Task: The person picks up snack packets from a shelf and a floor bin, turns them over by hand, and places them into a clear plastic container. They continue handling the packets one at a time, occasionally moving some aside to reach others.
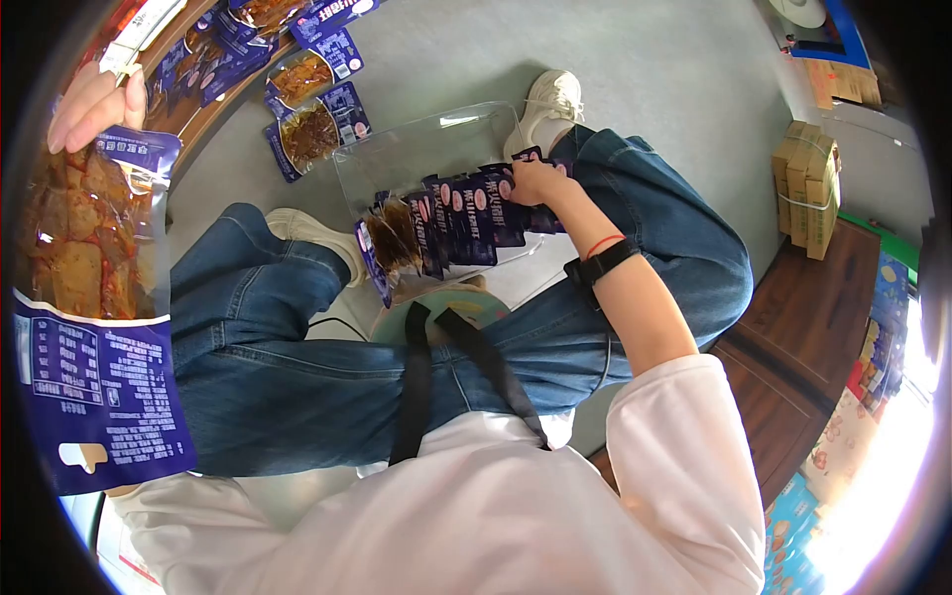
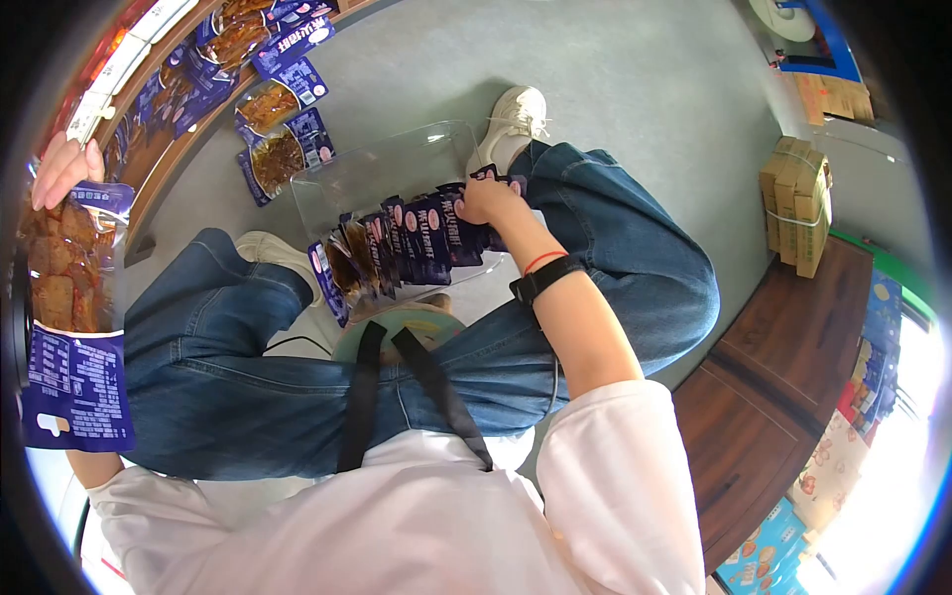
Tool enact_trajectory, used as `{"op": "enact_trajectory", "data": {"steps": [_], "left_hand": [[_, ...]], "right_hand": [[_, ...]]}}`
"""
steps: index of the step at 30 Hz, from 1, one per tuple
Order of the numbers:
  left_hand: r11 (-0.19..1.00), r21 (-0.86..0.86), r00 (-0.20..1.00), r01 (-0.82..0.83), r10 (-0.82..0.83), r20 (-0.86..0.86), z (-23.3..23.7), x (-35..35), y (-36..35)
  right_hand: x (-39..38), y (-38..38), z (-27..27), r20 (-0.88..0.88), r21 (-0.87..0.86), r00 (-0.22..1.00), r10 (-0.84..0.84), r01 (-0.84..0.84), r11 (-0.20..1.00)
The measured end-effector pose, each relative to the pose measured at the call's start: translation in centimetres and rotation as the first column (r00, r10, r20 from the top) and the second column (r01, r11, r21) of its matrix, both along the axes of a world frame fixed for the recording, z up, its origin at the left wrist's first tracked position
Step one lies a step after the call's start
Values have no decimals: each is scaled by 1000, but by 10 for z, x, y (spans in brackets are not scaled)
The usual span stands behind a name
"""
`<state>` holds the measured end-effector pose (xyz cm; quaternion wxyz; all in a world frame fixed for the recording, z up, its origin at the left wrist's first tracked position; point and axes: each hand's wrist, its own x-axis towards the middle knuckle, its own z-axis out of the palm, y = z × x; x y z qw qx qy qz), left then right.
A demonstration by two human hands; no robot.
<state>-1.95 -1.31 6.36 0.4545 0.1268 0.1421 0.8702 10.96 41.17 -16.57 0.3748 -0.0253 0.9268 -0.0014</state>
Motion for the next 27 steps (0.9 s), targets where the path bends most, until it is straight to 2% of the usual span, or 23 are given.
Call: {"op": "enact_trajectory", "data": {"steps": [1,2,3,4,5,7,8,9,11,12,13,15,17,19,20,22,23,25,27], "left_hand": [[1000,1,1000,-7,7,-2,-1,1,0],[1000,3,1000,-13,13,-8,0,1,-2],[1000,3,1000,-18,18,-11,1,2,-3],[1000,4,1000,-21,21,-14,1,3,-3],[1000,3,1000,-26,26,-16,1,3,-4],[999,9,999,-33,34,-22,2,3,-5],[999,10,999,-36,36,-22,2,4,-6],[999,9,999,-40,40,-23,1,3,-6],[999,7,999,-43,43,-26,0,3,-5],[999,8,998,-46,46,-30,1,4,-7],[999,6,998,-50,50,-29,2,5,-7],[999,3,998,-54,54,-33,1,4,-7],[998,0,998,-56,56,-33,-1,4,-6],[998,0,998,-61,61,-34,-2,3,-6],[997,5,997,-75,75,-20,-2,3,-6],[997,14,997,-79,79,13,-8,0,-11],[996,19,995,-90,89,48,-9,-1,-13],[998,0,998,-55,55,-19,-6,-2,-9],[999,-19,996,-26,24,-82,-10,-5,-15]], "right_hand": [[-3,8,-5,3,3,1000,3,-3,1000],[-9,17,-11,226,-76,970,86,-71,995],[-14,14,-5,429,-168,885,181,-119,979],[-10,13,3,578,-193,806,-129,288,938],[-7,10,10,578,-191,806,-126,284,940],[-5,1,32,754,-235,576,-317,686,689],[-7,-1,44,758,-250,561,-334,722,645],[-6,3,32,758,-249,560,-335,723,645],[-6,12,-2,597,-468,794,-118,464,753],[-3,3,9,327,-503,944,-30,201,841],[-2,-5,12,326,-505,945,-25,197,841],[0,-21,15,46,-423,974,223,-183,887],[11,-37,9,-64,-316,979,191,-202,927],[15,-49,7,43,-188,987,157,-146,971],[19,-52,9,42,-185,988,152,-141,973],[26,-56,14,-97,150,978,187,-171,974],[31,-53,6,-98,150,978,183,-167,974],[40,-47,-11,-351,251,927,134,-45,967],[41,-47,-13,-333,269,939,82,11,963]]}}
